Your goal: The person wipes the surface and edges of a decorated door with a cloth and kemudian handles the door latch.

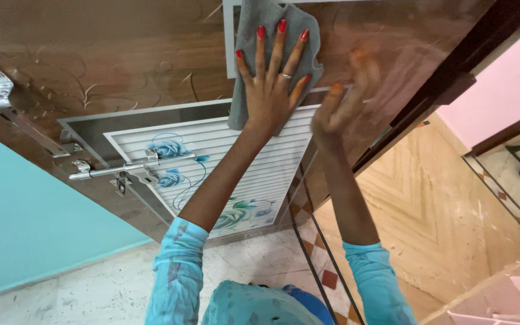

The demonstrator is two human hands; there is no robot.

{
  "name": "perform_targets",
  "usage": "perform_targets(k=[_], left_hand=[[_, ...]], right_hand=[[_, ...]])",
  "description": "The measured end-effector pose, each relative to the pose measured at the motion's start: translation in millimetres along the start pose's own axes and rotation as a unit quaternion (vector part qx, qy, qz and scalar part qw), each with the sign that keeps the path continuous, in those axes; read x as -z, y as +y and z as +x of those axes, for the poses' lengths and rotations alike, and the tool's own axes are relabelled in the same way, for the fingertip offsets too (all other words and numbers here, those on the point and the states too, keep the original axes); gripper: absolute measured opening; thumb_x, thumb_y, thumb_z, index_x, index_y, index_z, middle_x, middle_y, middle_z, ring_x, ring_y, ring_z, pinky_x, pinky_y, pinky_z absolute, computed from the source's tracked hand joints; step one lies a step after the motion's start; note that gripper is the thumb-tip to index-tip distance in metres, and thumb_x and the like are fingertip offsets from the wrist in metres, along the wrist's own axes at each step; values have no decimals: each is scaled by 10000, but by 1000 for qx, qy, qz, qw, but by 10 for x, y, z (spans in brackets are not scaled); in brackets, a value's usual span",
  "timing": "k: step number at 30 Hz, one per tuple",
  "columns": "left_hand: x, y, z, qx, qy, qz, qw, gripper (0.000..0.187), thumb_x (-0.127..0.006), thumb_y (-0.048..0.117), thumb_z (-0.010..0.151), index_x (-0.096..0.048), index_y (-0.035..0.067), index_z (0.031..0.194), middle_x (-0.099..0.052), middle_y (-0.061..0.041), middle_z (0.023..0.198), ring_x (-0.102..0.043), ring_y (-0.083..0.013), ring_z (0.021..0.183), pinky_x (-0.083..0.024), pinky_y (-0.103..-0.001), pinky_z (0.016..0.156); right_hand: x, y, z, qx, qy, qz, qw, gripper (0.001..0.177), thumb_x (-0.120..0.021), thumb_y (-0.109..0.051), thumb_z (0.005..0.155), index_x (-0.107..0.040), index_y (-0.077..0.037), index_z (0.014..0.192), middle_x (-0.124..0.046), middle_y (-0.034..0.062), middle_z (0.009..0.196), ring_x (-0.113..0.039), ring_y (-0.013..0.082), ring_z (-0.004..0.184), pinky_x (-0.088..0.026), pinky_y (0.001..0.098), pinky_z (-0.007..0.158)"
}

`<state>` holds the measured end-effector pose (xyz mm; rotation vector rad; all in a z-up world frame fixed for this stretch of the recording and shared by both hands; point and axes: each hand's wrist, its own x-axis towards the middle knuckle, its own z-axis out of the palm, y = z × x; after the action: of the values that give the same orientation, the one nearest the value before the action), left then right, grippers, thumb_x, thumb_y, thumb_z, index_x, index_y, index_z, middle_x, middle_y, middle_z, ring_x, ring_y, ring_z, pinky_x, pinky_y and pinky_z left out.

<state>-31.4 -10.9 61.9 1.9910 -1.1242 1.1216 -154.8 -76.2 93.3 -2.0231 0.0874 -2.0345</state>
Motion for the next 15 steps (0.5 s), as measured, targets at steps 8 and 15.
perform_targets(k=[8, 15], left_hand=[[50, -151, 21, 10, -27, -188, 982, 620, -493, 426, 1138, -285, 206, 1679, -42, -75, 1743, -66, -315, 1633, -8, -719, 1277], [899, -612, 2, -20, -42, -413, 910, 431, -595, 58, 1050, -559, 92, 1479, -200, -179, 1728, -278, -396, 1607, -279, -579, 1321]], right_hand=[[-313, -437, -42, -30, -167, 10, 985, 479, -389, -425, 1150, -562, -90, 1446, -601, 105, 1434, -566, 285, 1342, -431, 419, 1150], [-647, -456, -67, -40, -172, -24, 984, 507, -363, -345, 1134, -435, -161, 1602, -416, 69, 1662, -386, 275, 1500, -258, 449, 1252]])
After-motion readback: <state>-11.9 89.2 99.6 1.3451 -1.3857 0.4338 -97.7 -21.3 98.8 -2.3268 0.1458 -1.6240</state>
